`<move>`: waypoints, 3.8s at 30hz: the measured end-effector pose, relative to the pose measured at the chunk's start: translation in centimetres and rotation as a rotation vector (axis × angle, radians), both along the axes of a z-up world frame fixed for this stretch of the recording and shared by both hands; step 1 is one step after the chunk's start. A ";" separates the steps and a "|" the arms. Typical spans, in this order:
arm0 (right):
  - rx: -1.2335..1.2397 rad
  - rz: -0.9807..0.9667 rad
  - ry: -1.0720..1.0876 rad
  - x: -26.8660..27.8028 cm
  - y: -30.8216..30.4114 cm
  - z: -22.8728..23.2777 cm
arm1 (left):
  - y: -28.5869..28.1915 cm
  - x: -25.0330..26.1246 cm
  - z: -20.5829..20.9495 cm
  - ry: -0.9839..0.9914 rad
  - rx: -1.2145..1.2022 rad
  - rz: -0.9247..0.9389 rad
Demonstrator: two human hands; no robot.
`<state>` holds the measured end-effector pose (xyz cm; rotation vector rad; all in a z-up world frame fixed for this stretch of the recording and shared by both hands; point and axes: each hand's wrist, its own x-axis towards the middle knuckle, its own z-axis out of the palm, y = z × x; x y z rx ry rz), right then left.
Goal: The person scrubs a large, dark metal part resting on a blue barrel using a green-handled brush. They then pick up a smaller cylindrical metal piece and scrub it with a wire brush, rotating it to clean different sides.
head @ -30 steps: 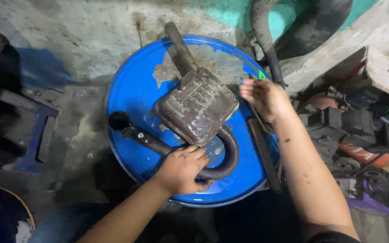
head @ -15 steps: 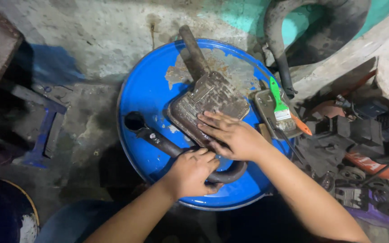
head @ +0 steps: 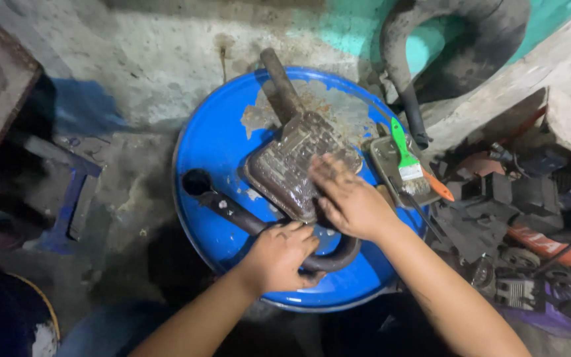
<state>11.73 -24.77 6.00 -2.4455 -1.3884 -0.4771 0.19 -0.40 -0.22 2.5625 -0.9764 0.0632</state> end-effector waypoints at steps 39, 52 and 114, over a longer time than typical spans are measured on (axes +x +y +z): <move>-0.190 -0.909 0.558 -8.0 -12.1 -1.0 | 2.0 -1.0 4.6 -0.554 -0.409 0.037; 0.130 -0.808 0.714 -9.3 -11.2 1.5 | 15.2 6.6 14.5 -0.281 -0.286 0.264; 0.163 -0.422 0.608 -18.9 4.2 -4.1 | 1.3 -2.1 7.4 -0.326 -0.509 0.387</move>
